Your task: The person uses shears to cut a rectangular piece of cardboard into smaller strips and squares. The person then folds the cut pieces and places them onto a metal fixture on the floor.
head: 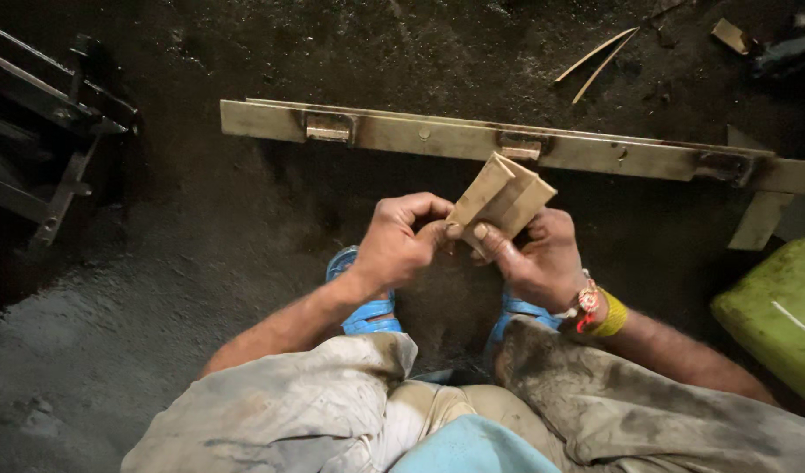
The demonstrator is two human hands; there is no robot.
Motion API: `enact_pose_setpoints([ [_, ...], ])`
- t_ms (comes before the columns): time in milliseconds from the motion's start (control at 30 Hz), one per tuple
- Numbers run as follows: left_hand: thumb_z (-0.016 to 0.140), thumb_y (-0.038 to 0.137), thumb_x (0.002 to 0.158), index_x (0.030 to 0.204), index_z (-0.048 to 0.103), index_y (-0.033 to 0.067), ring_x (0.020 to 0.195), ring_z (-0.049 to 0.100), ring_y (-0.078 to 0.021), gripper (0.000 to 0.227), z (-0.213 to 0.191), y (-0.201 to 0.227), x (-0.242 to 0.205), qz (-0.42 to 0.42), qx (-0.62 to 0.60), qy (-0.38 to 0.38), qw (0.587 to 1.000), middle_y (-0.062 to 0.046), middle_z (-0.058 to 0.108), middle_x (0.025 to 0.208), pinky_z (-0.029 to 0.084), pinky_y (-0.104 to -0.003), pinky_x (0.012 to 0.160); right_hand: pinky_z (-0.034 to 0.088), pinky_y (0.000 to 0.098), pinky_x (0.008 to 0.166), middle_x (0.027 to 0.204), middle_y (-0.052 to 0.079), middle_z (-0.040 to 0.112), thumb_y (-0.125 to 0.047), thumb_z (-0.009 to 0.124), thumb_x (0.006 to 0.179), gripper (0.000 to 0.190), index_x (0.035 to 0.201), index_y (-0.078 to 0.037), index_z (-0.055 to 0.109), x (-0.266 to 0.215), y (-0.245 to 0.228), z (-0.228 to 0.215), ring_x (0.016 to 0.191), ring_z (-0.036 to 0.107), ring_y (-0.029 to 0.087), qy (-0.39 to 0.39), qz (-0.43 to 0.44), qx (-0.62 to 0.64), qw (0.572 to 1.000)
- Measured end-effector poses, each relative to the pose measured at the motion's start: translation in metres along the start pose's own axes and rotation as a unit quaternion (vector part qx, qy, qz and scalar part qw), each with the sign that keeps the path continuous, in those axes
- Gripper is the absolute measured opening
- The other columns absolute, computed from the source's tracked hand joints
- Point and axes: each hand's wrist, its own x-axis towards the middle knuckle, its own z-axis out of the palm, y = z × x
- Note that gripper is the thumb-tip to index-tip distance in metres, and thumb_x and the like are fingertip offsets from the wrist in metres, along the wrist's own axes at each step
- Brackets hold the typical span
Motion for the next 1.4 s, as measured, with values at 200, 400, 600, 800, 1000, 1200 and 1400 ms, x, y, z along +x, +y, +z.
enact_pose_setpoints([
  [200,0.071,0.001,0.093,0.095,0.071,-0.0019,0.062,0.063,-0.0109,0.003,0.01,0.005,-0.003,0.074,0.097,0.089,0.988,-0.007,0.069,0.076,0.052,-0.029,0.057,0.061,0.0251,0.065,0.088,0.007,0.078,-0.009,0.071,0.095,0.014,0.103,0.002,0.073,0.003,-0.004,0.002,0.074,0.074,0.01,0.005,-0.027,-0.025,0.999],
  [400,0.071,-0.002,0.09,0.115,0.068,-0.0004,0.089,0.073,-0.0195,0.025,-0.015,-0.016,-0.005,0.194,0.099,-0.07,0.974,-0.011,0.071,0.099,0.059,-0.034,0.077,0.059,0.0251,0.066,0.088,0.007,0.078,-0.006,0.069,0.088,0.019,0.105,0.0,0.074,0.003,0.001,-0.009,0.075,0.074,0.009,-0.062,-0.031,-0.065,0.995],
  [600,0.066,-0.006,0.082,0.118,0.057,0.0034,0.079,0.063,-0.0376,0.039,0.004,-0.048,-0.002,0.313,0.211,0.071,0.923,-0.017,0.061,0.091,0.049,-0.045,0.066,0.057,0.0257,0.062,0.082,0.005,0.075,-0.007,0.07,0.09,0.019,0.108,-0.002,0.075,-0.004,0.001,0.007,0.068,0.071,0.011,-0.048,-0.036,-0.161,0.985],
  [800,0.062,0.0,0.099,0.147,0.044,-0.0008,0.105,0.074,-0.0287,0.051,-0.027,-0.033,-0.013,0.294,0.066,-0.021,0.953,-0.018,0.07,0.12,0.061,-0.04,0.089,0.057,0.0276,0.078,0.102,0.009,0.069,-0.002,0.072,0.084,0.03,0.113,0.002,0.068,0.013,-0.019,-0.003,0.091,0.067,0.013,-0.175,-0.052,-0.081,0.98],
  [1000,0.067,0.003,0.091,0.137,0.054,0.0012,0.089,0.077,-0.025,0.048,-0.031,-0.017,-0.031,0.265,0.116,-0.018,0.957,-0.016,0.074,0.103,0.061,-0.034,0.078,0.059,0.0274,0.075,0.092,0.004,0.077,-0.002,0.079,0.08,0.026,0.105,-0.002,0.072,0.011,-0.011,0.004,0.085,0.07,0.009,-0.133,0.031,-0.114,0.984],
  [1200,0.065,0.001,0.093,0.14,0.051,0.0003,0.099,0.074,-0.0296,0.049,-0.02,-0.032,-0.04,0.317,0.108,-0.011,0.942,-0.02,0.07,0.114,0.06,-0.037,0.087,0.056,0.0295,0.065,0.083,0.006,0.075,-0.007,0.086,0.078,0.022,0.096,-0.005,0.073,0.012,0.01,0.024,0.072,0.071,0.012,-0.041,-0.099,-0.214,0.971],
  [1400,0.061,0.005,0.105,0.149,0.05,0.0033,0.124,0.064,-0.0302,0.045,-0.02,-0.034,-0.027,0.327,0.103,0.007,0.939,-0.019,0.061,0.137,0.054,-0.039,0.105,0.057,0.0307,0.074,0.107,0.011,0.073,-0.009,0.085,0.081,0.037,0.111,-0.008,0.063,0.021,0.0,0.03,0.09,0.074,0.022,-0.052,-0.233,-0.217,0.946],
])
